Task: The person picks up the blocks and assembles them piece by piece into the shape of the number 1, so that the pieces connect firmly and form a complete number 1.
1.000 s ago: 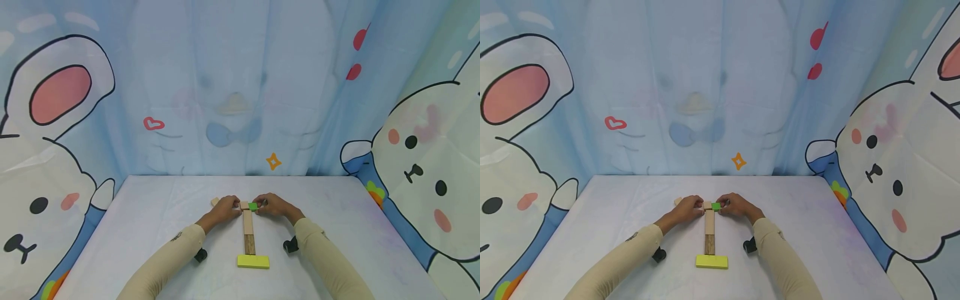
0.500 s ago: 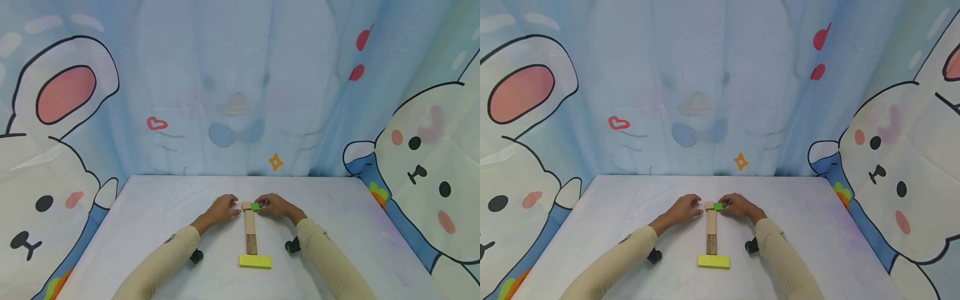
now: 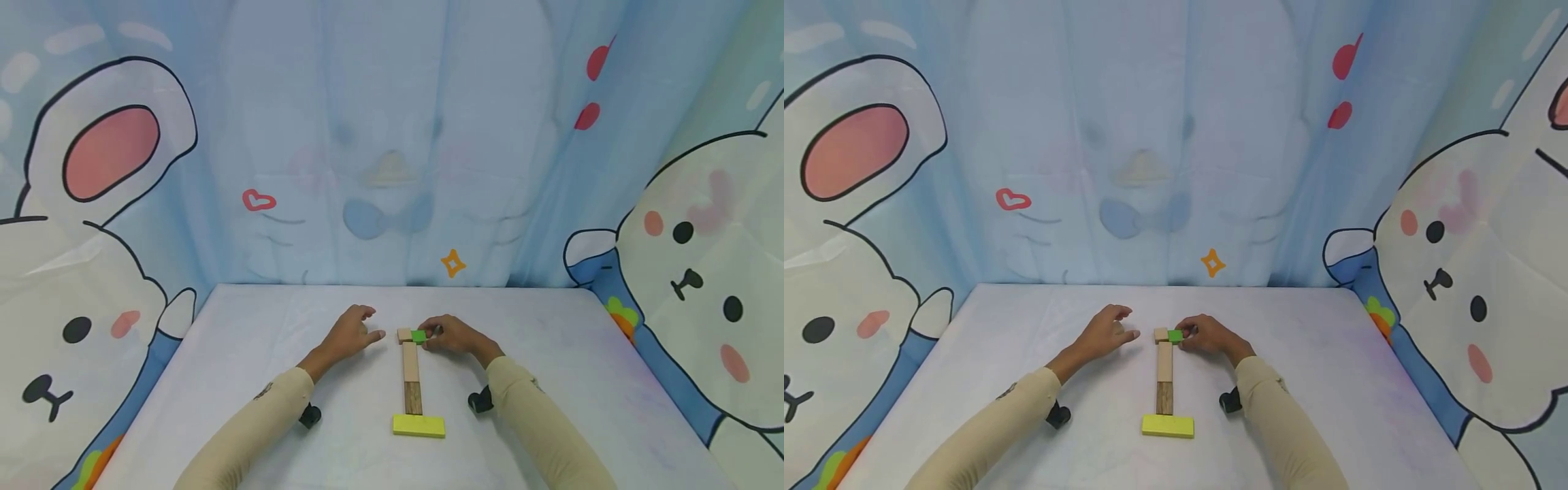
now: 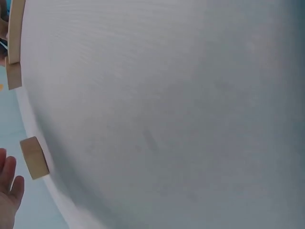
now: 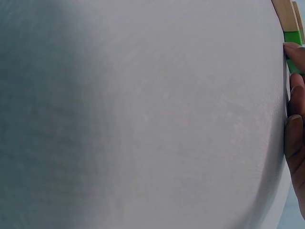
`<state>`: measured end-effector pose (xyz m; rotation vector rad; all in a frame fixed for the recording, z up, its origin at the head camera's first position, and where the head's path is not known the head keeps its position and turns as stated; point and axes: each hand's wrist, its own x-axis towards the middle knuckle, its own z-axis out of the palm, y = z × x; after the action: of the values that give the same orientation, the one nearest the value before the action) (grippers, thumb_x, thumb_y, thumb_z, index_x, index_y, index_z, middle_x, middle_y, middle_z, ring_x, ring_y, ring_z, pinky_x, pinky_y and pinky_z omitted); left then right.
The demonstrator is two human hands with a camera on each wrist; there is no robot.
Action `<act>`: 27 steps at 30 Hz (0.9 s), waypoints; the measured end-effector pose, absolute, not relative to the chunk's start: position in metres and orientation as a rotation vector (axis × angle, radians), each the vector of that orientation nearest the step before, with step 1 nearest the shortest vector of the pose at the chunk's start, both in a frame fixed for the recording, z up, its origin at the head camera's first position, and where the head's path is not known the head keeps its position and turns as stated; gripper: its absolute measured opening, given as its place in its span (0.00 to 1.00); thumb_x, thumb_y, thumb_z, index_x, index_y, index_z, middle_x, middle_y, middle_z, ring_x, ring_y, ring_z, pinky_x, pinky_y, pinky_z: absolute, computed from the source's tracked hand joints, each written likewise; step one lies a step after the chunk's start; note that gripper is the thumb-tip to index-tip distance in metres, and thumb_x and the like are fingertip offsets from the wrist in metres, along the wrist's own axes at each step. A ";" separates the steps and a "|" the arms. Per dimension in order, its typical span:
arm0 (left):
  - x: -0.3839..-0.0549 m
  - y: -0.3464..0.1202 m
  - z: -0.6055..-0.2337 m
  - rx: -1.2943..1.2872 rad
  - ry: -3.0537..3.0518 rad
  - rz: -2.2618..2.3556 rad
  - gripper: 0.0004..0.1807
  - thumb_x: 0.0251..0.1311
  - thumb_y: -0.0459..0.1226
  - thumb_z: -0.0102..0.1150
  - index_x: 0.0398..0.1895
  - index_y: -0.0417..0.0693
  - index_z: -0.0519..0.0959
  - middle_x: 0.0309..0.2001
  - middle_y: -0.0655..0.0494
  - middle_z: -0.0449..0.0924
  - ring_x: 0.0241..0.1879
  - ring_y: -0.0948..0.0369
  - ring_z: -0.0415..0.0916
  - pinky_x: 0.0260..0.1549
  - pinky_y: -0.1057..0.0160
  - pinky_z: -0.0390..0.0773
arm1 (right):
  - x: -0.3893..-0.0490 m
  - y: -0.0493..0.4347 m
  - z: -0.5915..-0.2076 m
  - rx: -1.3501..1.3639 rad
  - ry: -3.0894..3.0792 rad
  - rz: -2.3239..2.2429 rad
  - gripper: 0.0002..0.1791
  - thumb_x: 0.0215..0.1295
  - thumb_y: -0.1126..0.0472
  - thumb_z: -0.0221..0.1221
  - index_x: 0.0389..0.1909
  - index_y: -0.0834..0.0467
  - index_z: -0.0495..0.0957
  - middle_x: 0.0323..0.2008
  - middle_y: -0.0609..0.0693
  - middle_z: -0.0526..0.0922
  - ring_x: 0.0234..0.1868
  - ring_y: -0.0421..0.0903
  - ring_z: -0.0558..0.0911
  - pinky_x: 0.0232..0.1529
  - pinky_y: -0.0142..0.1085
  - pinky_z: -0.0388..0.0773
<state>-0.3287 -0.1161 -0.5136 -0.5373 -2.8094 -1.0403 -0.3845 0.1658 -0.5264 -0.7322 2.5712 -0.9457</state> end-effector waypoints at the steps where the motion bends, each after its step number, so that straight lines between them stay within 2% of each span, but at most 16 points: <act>1: -0.329 -0.118 -0.514 -0.524 -2.819 -1.038 0.33 0.63 0.48 0.66 0.64 0.36 0.73 0.58 0.42 0.75 0.59 0.48 0.75 0.59 0.48 0.73 | -0.385 0.166 -0.526 -0.729 2.567 -0.951 0.19 0.62 0.59 0.69 0.53 0.58 0.82 0.38 0.46 0.80 0.39 0.44 0.73 0.42 0.38 0.72; 9: -0.327 -0.129 -0.522 -0.389 -2.857 -1.083 0.38 0.61 0.49 0.66 0.69 0.36 0.68 0.63 0.40 0.72 0.61 0.47 0.73 0.61 0.47 0.72 | -0.386 0.168 -0.527 -0.754 2.560 -0.954 0.19 0.62 0.59 0.69 0.53 0.58 0.82 0.38 0.46 0.79 0.38 0.43 0.73 0.41 0.37 0.71; 21: -0.326 -0.140 -0.524 -0.211 -2.913 -1.039 0.37 0.60 0.48 0.68 0.66 0.35 0.70 0.51 0.42 0.76 0.51 0.49 0.77 0.52 0.48 0.77 | -0.385 0.168 -0.528 -0.765 2.561 -0.967 0.20 0.62 0.59 0.69 0.53 0.60 0.82 0.39 0.48 0.80 0.38 0.43 0.72 0.41 0.37 0.71; 27: -0.326 -0.143 -0.524 -0.168 -2.932 -1.086 0.31 0.60 0.47 0.68 0.62 0.38 0.74 0.43 0.49 0.79 0.40 0.57 0.75 0.44 0.54 0.77 | -0.385 0.169 -0.527 -0.778 2.557 -0.967 0.20 0.62 0.58 0.69 0.53 0.60 0.82 0.39 0.48 0.80 0.37 0.43 0.73 0.40 0.37 0.71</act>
<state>-0.3260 -0.1433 -0.5237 -0.1678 -2.9316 -1.0861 -0.3853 0.1685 -0.5274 -0.7784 2.5568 -0.9667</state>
